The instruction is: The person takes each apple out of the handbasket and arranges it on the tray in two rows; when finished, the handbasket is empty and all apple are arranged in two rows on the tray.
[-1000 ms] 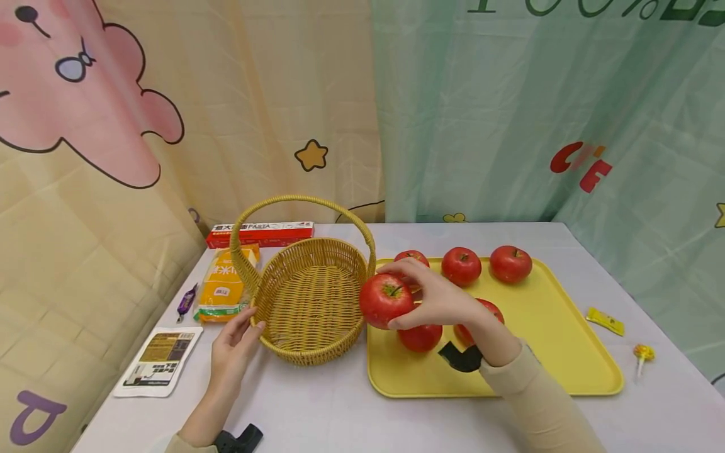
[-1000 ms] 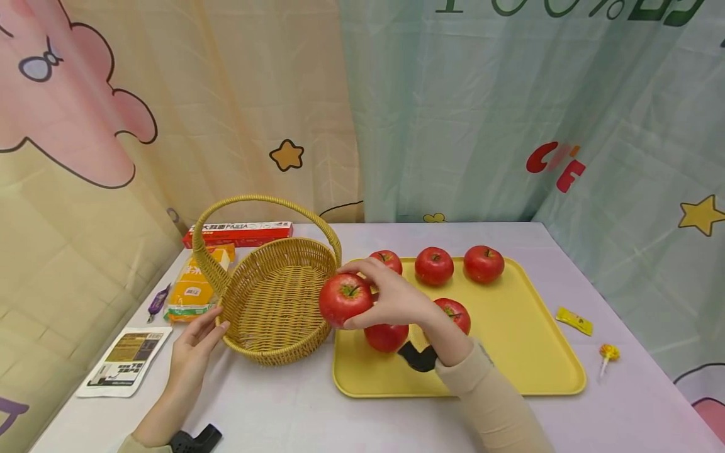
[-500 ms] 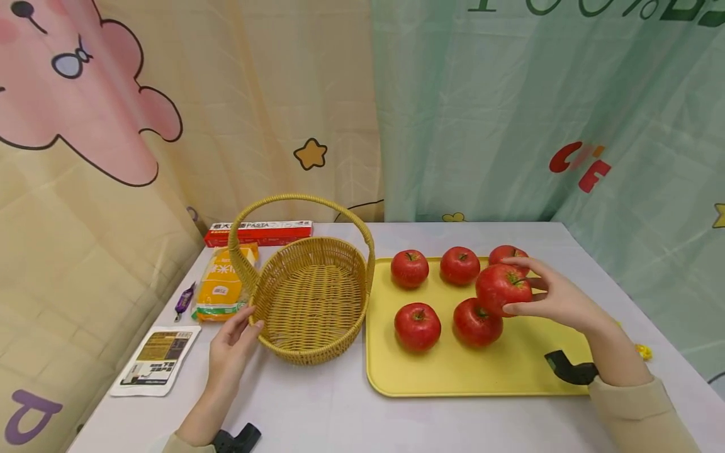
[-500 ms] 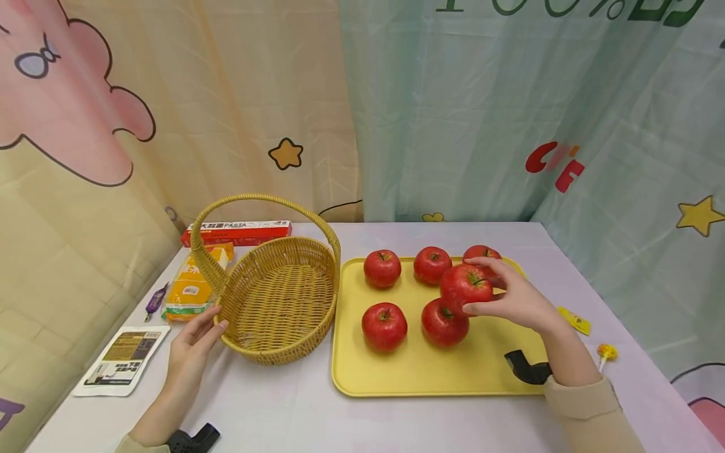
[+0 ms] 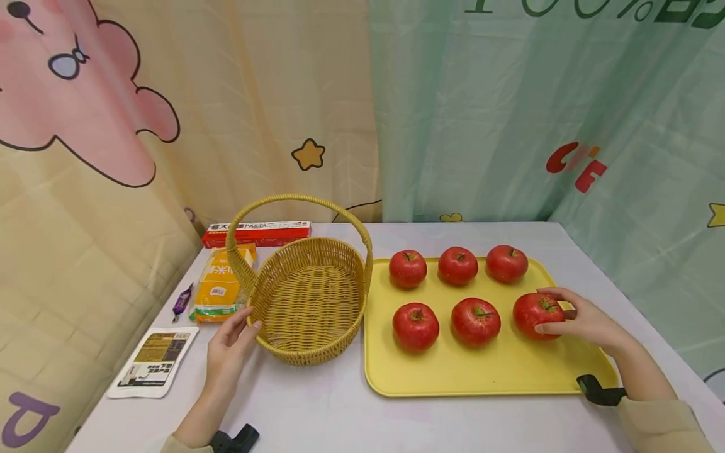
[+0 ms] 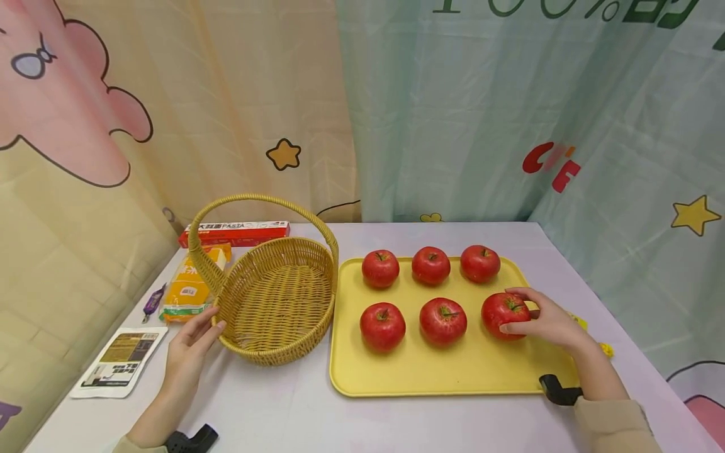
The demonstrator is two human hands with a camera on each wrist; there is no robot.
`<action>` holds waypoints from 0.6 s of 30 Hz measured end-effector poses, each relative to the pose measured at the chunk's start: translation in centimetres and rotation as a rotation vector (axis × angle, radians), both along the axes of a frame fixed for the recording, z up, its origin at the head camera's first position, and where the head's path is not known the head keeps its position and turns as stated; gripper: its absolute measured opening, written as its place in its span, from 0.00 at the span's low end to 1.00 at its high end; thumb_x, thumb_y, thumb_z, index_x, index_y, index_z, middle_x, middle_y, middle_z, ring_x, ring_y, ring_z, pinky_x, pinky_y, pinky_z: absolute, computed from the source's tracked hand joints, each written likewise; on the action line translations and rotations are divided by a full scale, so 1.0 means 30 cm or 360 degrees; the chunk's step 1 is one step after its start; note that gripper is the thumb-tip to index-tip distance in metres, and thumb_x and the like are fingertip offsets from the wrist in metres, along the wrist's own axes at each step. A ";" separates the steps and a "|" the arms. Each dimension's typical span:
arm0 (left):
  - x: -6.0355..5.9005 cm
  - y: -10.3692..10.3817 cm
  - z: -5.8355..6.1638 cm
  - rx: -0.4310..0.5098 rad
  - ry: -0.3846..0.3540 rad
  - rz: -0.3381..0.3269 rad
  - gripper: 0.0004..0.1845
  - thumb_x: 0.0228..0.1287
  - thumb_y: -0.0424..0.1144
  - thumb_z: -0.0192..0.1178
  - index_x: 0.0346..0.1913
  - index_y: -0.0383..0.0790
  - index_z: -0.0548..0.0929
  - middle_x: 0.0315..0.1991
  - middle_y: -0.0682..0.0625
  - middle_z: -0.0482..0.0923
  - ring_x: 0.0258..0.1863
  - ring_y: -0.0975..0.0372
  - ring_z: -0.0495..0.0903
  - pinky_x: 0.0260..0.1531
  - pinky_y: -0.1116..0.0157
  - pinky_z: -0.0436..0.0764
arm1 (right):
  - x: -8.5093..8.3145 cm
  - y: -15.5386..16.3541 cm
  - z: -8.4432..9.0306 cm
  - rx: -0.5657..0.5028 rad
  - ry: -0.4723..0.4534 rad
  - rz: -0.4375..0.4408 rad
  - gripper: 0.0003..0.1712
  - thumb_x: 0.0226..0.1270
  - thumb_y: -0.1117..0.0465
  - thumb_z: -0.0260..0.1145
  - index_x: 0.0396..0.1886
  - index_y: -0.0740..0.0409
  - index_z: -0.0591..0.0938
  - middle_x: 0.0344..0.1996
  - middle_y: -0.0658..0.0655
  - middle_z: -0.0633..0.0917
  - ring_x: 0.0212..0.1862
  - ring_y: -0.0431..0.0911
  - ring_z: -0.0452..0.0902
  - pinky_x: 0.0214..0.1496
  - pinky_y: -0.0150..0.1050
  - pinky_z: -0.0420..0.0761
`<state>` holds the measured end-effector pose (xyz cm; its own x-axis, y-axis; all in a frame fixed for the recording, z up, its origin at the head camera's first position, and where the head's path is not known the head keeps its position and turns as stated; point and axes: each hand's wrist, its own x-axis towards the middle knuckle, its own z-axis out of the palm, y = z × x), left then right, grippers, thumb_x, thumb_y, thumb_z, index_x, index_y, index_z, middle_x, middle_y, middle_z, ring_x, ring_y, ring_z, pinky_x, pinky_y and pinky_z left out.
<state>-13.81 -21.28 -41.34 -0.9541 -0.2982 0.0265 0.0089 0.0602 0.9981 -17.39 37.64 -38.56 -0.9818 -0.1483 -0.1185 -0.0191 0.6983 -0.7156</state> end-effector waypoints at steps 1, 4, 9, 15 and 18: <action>0.000 0.000 0.000 0.0002 0.0004 -0.0002 0.24 0.66 0.38 0.58 0.63 0.34 0.69 0.66 0.46 0.61 0.67 0.52 0.60 0.48 0.82 0.72 | 0.001 0.002 -0.005 0.0001 -0.0009 -0.0003 0.44 0.57 0.52 0.69 0.67 0.65 0.59 0.58 0.73 0.64 0.52 0.65 0.67 0.45 0.55 0.79; 0.001 0.000 -0.001 0.0004 0.0011 -0.0005 0.24 0.66 0.38 0.58 0.63 0.34 0.68 0.66 0.46 0.61 0.67 0.53 0.60 0.48 0.82 0.71 | 0.002 0.006 -0.013 -0.0004 -0.0036 -0.0009 0.45 0.57 0.52 0.69 0.67 0.65 0.59 0.59 0.73 0.63 0.52 0.66 0.67 0.47 0.57 0.78; 0.000 -0.001 0.003 0.0014 0.0000 -0.0017 0.24 0.66 0.38 0.58 0.63 0.34 0.68 0.68 0.46 0.59 0.67 0.53 0.59 0.49 0.82 0.71 | 0.001 0.008 -0.012 -0.0023 -0.0071 0.0002 0.46 0.57 0.52 0.69 0.69 0.64 0.57 0.60 0.73 0.61 0.54 0.67 0.64 0.48 0.59 0.77; -0.004 -0.009 0.016 -0.0078 -0.0038 -0.0055 0.25 0.66 0.39 0.58 0.63 0.34 0.68 0.69 0.45 0.59 0.67 0.53 0.59 0.48 0.82 0.71 | 0.010 0.004 -0.002 0.0027 -0.0075 0.0029 0.49 0.56 0.51 0.70 0.69 0.65 0.55 0.60 0.74 0.61 0.56 0.69 0.61 0.48 0.61 0.76; -0.005 -0.021 0.024 -0.0227 -0.0030 -0.0105 0.26 0.66 0.39 0.59 0.63 0.33 0.68 0.68 0.43 0.59 0.66 0.52 0.60 0.47 0.84 0.70 | 0.015 -0.008 0.010 0.0090 -0.0016 0.0051 0.49 0.56 0.51 0.69 0.69 0.67 0.55 0.60 0.75 0.61 0.56 0.70 0.60 0.49 0.64 0.75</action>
